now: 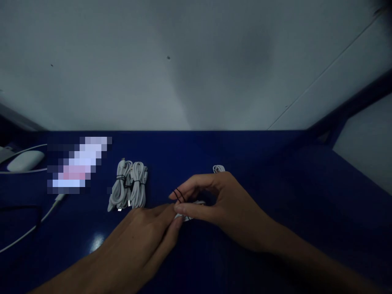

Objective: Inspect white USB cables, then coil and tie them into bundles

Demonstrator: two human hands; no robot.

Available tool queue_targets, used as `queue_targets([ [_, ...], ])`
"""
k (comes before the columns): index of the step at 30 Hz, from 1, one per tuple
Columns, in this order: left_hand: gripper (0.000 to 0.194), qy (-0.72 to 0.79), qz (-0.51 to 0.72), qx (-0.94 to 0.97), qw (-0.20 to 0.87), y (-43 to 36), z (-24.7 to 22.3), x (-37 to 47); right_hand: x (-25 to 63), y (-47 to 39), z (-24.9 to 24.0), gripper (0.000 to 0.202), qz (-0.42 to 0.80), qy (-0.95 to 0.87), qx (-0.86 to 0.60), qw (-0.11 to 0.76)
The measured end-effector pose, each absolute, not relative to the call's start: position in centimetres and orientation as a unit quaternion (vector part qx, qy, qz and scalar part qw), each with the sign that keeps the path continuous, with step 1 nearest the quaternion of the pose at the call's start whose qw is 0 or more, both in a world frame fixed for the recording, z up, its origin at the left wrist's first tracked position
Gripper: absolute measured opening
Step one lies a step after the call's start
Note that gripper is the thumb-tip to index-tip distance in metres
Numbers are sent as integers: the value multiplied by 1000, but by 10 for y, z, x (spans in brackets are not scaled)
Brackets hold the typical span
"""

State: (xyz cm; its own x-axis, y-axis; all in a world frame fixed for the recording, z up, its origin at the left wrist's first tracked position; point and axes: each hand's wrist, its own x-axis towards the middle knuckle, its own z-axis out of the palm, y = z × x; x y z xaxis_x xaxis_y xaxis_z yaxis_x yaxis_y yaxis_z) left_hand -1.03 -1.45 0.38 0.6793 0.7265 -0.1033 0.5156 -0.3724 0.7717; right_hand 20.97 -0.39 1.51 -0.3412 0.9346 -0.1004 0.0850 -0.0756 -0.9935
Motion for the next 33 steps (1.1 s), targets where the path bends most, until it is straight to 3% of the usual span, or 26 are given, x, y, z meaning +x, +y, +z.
queue_targets([
  [11, 22, 342, 120, 858, 365, -15, 2, -10, 217, -1, 16, 15, 691, -502, -400, 333],
  [16, 10, 385, 203, 810, 393, -19, -3, -10, 212, -2, 13, 21, 683, -488, -403, 364],
  [22, 62, 441, 328, 706, 446, -31, -12, -9, 209, -4, 9, 27, 676, -465, -411, 398],
  [33, 43, 452, 296, 665, 516, -36, 6, -11, 208, -2, 3, 26, 682, -444, -413, 410],
])
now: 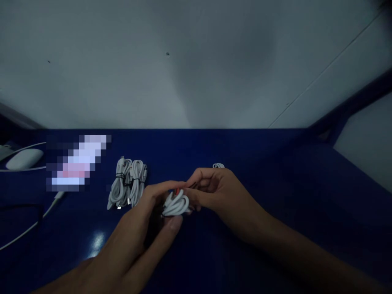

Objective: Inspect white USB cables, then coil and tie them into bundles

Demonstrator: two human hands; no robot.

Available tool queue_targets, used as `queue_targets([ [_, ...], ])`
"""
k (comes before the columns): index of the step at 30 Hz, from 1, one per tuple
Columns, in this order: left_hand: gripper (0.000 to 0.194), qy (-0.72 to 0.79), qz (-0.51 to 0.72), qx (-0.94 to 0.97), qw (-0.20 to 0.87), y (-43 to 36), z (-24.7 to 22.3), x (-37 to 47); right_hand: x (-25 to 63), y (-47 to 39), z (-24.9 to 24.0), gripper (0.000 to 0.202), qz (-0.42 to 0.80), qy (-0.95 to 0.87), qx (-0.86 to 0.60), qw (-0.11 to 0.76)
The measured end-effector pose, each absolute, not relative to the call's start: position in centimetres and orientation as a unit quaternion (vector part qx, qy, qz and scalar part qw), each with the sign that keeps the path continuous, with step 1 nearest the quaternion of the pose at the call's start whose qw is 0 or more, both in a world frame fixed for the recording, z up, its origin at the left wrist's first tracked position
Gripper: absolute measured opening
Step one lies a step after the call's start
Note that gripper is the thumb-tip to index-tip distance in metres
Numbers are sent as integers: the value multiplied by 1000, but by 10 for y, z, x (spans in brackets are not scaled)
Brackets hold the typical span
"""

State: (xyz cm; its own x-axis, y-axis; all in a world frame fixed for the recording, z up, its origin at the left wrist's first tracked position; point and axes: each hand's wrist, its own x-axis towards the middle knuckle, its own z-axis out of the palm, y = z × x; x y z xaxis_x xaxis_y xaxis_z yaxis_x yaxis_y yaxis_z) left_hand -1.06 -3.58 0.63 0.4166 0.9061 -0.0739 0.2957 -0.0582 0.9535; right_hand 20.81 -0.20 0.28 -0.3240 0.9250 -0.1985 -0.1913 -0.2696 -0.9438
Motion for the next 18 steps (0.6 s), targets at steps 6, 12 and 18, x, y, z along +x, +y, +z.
queue_targets([
  [6, 36, 462, 324, 610, 556, -27, 3, -15, 207, -3, 3, 26, 682, -425, -426, 416],
  [12, 19, 454, 352, 573, 585, -15, -3, -15, 206, -5, 3, 19, 670, -427, -427, 431],
  [18, 23, 429, 336, 578, 607, -7, 3, -9, 203, -12, 10, 21, 595, -482, -432, 476],
])
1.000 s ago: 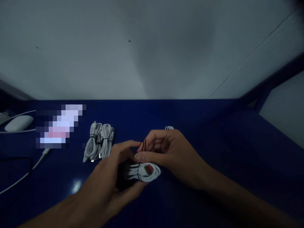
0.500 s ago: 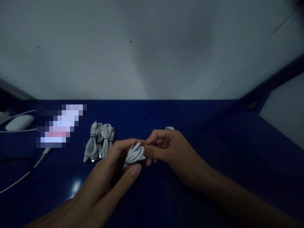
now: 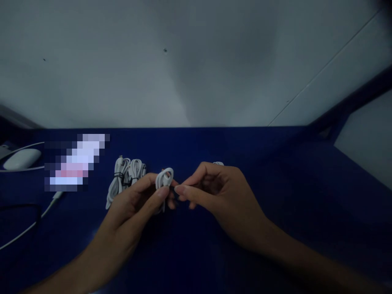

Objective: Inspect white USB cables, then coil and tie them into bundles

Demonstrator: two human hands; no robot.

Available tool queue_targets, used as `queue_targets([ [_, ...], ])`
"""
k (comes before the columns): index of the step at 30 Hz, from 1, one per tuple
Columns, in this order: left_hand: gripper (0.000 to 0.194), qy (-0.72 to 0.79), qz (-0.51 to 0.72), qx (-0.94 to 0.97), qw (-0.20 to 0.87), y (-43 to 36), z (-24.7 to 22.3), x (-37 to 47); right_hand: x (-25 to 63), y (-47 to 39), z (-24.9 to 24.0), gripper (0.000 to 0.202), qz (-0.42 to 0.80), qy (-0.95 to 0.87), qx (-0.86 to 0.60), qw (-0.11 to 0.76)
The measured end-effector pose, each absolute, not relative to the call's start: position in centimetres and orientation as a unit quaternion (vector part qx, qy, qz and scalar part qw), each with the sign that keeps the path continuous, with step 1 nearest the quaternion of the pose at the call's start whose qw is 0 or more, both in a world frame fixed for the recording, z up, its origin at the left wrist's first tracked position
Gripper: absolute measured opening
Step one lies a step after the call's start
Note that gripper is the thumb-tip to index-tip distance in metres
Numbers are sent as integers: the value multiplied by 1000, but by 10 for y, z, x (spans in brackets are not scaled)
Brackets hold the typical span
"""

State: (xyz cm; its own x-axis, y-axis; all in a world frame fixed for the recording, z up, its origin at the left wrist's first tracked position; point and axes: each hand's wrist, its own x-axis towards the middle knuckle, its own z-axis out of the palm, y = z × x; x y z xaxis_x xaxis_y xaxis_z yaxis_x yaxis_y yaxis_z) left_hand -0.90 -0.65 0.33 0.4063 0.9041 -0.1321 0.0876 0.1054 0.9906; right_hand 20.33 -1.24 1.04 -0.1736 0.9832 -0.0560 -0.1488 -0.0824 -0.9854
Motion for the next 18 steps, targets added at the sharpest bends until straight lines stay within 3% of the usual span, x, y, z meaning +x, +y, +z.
queue_targets([
  [6, 10, 451, 362, 618, 533, -6, 1, -10, 204, -15, 11, 17, 482, -587, -474, 446],
  [11, 13, 459, 374, 645, 484, -6, -3, -11, 206, -13, 9, 5, 449, -620, -505, 398],
  [18, 20, 453, 380, 678, 438, -9, -7, -13, 209, -12, 10, 1, 510, -587, -512, 366],
])
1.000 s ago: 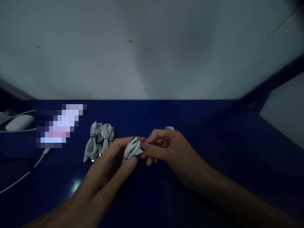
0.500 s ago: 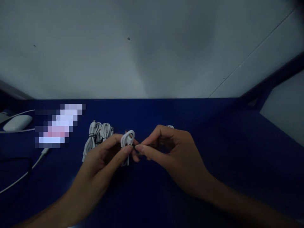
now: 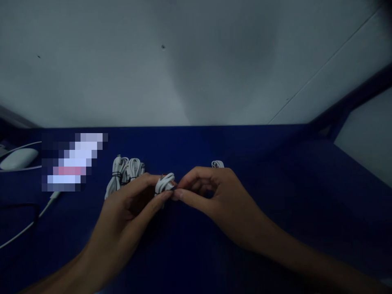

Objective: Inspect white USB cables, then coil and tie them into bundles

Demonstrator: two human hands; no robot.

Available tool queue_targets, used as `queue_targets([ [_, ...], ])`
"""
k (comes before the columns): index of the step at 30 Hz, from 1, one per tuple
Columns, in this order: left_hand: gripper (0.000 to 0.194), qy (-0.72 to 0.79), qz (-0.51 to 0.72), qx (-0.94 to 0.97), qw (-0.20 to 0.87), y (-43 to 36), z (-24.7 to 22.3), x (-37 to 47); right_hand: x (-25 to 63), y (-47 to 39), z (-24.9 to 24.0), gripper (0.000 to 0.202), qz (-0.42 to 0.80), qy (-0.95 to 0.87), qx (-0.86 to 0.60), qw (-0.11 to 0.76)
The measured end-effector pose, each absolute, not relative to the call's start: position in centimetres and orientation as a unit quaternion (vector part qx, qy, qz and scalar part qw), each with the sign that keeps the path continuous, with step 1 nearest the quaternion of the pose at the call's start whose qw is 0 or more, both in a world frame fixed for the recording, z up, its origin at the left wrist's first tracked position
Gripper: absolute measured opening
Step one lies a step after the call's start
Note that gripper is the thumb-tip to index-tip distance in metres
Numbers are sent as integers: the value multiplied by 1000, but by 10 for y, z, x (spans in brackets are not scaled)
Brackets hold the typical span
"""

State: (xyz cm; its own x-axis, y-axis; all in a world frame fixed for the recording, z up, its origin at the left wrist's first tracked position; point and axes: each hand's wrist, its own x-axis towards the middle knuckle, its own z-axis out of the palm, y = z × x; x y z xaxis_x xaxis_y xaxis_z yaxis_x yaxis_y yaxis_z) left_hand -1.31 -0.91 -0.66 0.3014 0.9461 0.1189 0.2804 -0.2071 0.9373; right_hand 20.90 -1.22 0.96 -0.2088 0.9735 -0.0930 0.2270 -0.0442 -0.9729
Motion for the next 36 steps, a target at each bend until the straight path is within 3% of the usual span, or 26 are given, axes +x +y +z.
queue_targets([
  [10, 27, 425, 363, 768, 314, -11, -10, -19, 210, -8, 7, 9, 633, -506, -453, 371],
  [17, 36, 403, 359, 816, 206, -17, -12, -21, 210, -6, 10, 11, 631, -504, -437, 397],
  [26, 21, 458, 387, 767, 227, -23, -6, -16, 206, -11, 13, 12, 609, -512, -445, 412],
  [36, 26, 476, 411, 738, 243, -18, -5, -14, 206, -14, 14, 8, 542, -574, -471, 394],
])
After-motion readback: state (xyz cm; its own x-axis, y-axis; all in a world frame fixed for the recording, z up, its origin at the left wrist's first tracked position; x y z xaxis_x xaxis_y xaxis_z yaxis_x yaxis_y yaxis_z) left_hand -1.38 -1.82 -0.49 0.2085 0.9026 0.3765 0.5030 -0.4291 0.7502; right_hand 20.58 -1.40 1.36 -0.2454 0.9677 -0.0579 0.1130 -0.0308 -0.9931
